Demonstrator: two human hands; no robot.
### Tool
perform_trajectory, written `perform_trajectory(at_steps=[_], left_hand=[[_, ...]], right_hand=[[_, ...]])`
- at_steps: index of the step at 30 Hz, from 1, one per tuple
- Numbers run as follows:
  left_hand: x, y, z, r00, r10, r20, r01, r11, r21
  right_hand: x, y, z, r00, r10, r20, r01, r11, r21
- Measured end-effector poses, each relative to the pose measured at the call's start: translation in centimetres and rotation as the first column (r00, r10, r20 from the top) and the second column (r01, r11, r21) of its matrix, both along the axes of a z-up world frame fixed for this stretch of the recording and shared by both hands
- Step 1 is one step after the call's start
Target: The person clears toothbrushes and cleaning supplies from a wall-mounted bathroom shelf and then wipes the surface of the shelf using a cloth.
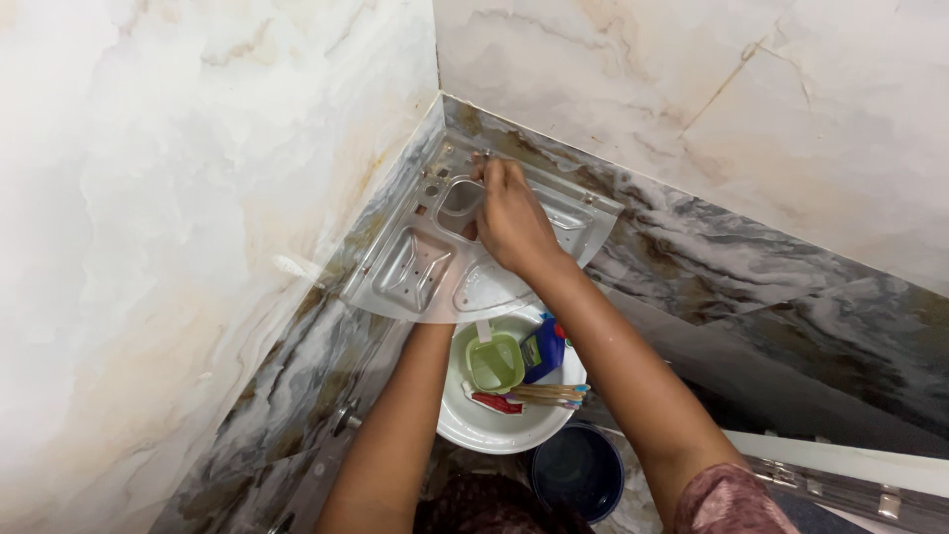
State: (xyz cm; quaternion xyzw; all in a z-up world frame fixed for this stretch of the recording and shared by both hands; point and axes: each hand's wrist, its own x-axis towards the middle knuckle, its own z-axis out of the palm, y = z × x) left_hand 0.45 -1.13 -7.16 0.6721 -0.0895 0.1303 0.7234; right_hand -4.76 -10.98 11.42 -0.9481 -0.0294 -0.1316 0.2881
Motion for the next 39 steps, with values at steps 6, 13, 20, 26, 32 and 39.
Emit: perform_trajectory(at_steps=[6, 13, 20, 26, 32, 39], left_hand=[[0.5, 0.2, -1.4, 0.998, 0.051, -0.022, -0.051, 0.999, 0.006], [2.0, -0.4, -3.1, 0.993, 0.107, -0.046, -0.106, 0.994, 0.011], [3.4, -0.1, -7.5, 0.993, 0.116, -0.017, -0.115, 0.992, 0.047], [4.7, 0.0, -11.6, 0.995, 0.101, 0.027, -0.103, 0.99, 0.1], [5.4, -0.1, -13.7, 0.995, 0.08, 0.054, -0.087, 0.986, 0.139], [5.3, 0.2, -15.1, 0.996, 0.046, 0.083, -0.06, 0.982, 0.177]], right_hand=[[-0.6, -0.4, -0.4, 0.992, 0.123, 0.041, -0.116, 0.985, -0.131], [1.8, 0.2, -0.2, 0.992, 0.124, -0.033, -0.128, 0.972, -0.198], [3.9, -0.2, -0.4, 0.982, 0.182, -0.059, -0.185, 0.982, -0.041], [4.4, -0.9, -1.5, 0.967, 0.226, 0.117, -0.23, 0.973, 0.016], [4.0, -1.6, -1.4, 0.944, 0.298, 0.143, -0.307, 0.951, 0.045], [3.5, -1.2, 0.6, 0.929, 0.352, 0.116, -0.364, 0.924, 0.114]])
